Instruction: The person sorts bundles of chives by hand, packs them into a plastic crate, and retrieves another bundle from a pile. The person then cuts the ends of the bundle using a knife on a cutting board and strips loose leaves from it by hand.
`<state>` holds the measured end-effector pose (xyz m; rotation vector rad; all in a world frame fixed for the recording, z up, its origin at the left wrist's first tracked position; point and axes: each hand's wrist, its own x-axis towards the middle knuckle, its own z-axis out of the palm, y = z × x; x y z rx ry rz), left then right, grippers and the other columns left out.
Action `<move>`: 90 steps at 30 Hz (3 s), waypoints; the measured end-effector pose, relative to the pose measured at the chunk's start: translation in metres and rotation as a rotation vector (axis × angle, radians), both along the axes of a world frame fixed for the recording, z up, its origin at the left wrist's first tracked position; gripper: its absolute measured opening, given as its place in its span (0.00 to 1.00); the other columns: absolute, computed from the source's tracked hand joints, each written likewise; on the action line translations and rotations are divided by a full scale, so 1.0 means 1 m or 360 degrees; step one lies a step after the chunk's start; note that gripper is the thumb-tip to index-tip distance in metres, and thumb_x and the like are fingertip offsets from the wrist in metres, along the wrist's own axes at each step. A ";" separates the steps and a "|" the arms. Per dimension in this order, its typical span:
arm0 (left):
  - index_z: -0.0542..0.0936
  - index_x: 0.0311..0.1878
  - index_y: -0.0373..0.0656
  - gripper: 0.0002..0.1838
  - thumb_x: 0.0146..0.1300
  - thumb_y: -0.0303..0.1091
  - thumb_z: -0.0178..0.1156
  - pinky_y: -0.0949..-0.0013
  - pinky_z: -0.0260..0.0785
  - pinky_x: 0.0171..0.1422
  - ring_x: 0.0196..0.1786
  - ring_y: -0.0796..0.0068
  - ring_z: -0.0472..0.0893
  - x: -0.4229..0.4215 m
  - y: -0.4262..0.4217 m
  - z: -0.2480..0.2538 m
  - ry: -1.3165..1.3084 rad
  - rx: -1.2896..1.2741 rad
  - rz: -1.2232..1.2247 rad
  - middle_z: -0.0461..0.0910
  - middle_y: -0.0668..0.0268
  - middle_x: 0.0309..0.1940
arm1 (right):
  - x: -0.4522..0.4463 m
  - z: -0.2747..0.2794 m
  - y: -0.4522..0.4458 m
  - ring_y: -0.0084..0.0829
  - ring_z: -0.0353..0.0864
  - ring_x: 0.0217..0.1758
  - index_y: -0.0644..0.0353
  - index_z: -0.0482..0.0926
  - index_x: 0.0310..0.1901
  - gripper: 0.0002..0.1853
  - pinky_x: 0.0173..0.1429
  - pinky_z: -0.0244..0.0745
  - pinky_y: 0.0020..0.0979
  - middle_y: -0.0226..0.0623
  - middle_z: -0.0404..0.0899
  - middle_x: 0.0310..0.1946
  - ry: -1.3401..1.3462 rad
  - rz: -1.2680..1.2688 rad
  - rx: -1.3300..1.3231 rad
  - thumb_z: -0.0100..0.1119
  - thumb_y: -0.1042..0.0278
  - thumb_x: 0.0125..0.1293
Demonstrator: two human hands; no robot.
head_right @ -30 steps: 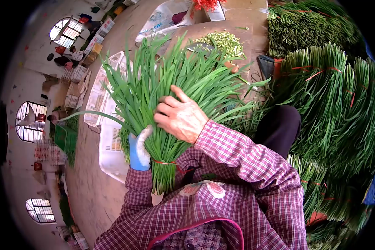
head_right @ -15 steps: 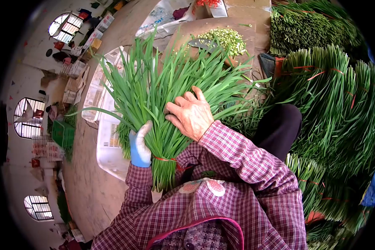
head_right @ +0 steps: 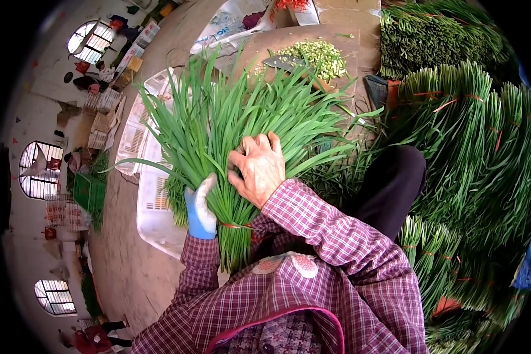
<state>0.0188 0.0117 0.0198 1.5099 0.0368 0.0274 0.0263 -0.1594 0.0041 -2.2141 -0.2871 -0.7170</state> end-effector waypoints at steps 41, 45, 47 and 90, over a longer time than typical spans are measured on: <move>0.74 0.58 0.33 0.21 0.63 0.31 0.58 0.67 0.72 0.62 0.50 0.71 0.79 -0.009 0.013 -0.009 -0.0021 0.0029 0.0227 0.78 0.62 0.48 | 0.011 0.011 -0.048 0.44 0.80 0.34 0.55 0.76 0.41 0.06 0.58 0.71 0.45 0.37 0.78 0.26 -0.0082 0.0138 0.0000 0.57 0.66 0.66; 0.75 0.58 0.33 0.21 0.62 0.32 0.58 0.68 0.72 0.61 0.50 0.72 0.79 -0.008 0.019 -0.012 0.0033 -0.0019 0.0193 0.78 0.62 0.49 | 0.015 0.016 -0.045 0.45 0.81 0.30 0.54 0.75 0.46 0.09 0.43 0.74 0.43 0.40 0.77 0.19 -0.0003 -0.0019 -0.0015 0.57 0.65 0.65; 0.75 0.57 0.34 0.21 0.62 0.31 0.59 0.68 0.72 0.60 0.49 0.73 0.79 -0.006 0.019 -0.013 -0.0006 -0.0037 0.0171 0.79 0.63 0.48 | 0.019 0.020 -0.044 0.47 0.80 0.25 0.52 0.75 0.49 0.11 0.36 0.75 0.43 0.40 0.76 0.16 0.0088 -0.0067 0.0115 0.57 0.65 0.65; 0.69 0.62 0.34 0.22 0.67 0.33 0.54 0.65 0.68 0.67 0.58 0.70 0.77 -0.011 0.020 -0.014 -0.0003 0.0060 0.0055 0.75 0.58 0.55 | 0.033 0.027 -0.054 0.34 0.82 0.23 0.55 0.76 0.40 0.08 0.31 0.74 0.35 0.35 0.80 0.18 0.0200 -0.0124 0.0796 0.58 0.61 0.69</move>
